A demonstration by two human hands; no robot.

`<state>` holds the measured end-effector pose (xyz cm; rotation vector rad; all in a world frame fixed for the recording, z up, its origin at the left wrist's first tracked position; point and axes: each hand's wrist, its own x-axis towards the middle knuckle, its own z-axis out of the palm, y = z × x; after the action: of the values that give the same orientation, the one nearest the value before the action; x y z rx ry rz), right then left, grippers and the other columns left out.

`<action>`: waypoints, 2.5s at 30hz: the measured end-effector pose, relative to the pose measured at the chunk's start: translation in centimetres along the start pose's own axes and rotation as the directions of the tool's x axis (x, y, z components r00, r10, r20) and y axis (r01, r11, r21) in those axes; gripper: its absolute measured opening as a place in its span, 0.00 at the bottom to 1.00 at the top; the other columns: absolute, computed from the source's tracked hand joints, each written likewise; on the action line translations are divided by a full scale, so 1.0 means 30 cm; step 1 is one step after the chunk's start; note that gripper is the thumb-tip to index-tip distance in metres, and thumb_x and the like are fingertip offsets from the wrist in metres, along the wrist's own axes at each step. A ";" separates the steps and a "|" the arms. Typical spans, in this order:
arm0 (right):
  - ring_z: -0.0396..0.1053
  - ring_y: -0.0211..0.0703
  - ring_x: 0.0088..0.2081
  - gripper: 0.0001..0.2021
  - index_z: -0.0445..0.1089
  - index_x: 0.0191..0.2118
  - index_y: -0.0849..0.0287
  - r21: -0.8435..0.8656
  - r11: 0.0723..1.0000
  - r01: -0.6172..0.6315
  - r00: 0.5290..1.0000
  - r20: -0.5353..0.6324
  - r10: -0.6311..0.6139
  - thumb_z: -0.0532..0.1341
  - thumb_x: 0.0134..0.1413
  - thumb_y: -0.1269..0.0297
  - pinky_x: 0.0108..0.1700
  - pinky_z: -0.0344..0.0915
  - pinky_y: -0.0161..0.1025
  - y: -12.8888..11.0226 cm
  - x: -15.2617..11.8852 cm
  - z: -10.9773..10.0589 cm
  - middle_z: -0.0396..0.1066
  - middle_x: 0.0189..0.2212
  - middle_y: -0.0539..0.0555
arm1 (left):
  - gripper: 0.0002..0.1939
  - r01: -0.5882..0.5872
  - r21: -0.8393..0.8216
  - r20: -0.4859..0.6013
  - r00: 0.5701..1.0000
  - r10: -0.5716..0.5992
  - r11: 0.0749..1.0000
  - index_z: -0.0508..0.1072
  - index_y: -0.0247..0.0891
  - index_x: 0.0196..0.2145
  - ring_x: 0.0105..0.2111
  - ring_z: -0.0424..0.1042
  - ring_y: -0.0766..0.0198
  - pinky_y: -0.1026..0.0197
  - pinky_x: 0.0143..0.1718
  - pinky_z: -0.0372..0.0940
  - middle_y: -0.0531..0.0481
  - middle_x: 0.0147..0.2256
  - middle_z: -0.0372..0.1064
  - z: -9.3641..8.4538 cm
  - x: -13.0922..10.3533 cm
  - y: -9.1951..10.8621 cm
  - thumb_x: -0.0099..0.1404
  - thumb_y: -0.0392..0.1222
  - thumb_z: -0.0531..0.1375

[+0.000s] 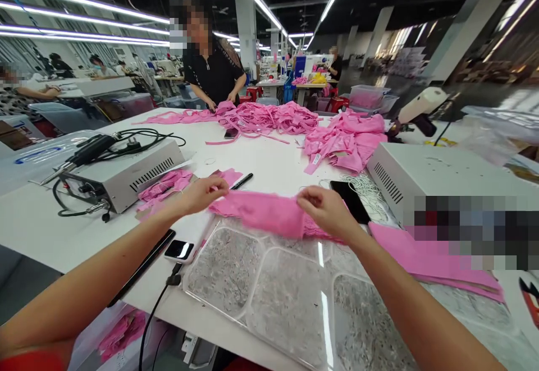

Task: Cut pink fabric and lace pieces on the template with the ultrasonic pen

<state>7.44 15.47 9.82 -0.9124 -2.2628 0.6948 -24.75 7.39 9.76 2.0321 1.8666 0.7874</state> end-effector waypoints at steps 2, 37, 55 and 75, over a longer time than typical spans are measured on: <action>0.65 0.38 0.26 0.09 0.68 0.29 0.58 -0.076 0.986 0.150 0.983 -0.099 -0.157 0.55 0.57 0.62 0.30 0.61 0.36 -0.002 0.099 0.028 0.69 0.24 0.52 | 0.11 0.005 0.031 -0.066 0.998 -0.003 1.000 0.72 0.39 0.31 0.38 0.69 0.60 0.60 0.41 0.64 0.47 0.39 0.71 -0.036 0.037 -0.048 0.62 0.46 0.54; 0.75 0.43 0.36 0.08 0.75 0.37 0.58 -0.075 0.996 0.055 0.998 -0.005 -0.055 0.58 0.53 0.68 0.40 0.71 0.40 0.278 -0.135 0.042 0.78 0.35 0.55 | 0.14 -0.291 0.054 0.288 0.920 0.265 0.955 0.70 0.36 0.49 0.43 0.72 0.60 0.52 0.45 0.70 0.45 0.47 0.69 0.369 0.194 0.198 0.70 0.45 0.58; 0.70 0.48 0.39 0.12 0.73 0.36 0.58 -0.450 0.893 0.026 0.977 -0.180 -0.119 0.56 0.49 0.77 0.41 0.68 0.43 0.267 -0.209 0.034 0.74 0.36 0.57 | 0.08 -0.290 -0.097 0.196 0.932 0.304 0.952 0.72 0.38 0.30 0.38 0.70 0.63 0.62 0.43 0.64 0.50 0.36 0.72 0.249 0.062 0.214 0.65 0.36 0.55; 0.74 0.44 0.37 0.11 0.74 0.41 0.59 -0.092 0.996 0.006 1.000 -0.025 -0.009 0.56 0.55 0.68 0.39 0.72 0.42 0.155 -0.144 0.121 0.76 0.38 0.57 | 0.08 -0.342 0.238 0.318 0.912 0.260 0.909 0.76 0.36 0.38 0.42 0.69 0.59 0.59 0.45 0.63 0.44 0.40 0.70 0.299 0.021 0.238 0.68 0.35 0.56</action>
<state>9.49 14.31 2.90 -0.9501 -2.2909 0.5764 -13.81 8.51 6.43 2.5065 1.6013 0.2730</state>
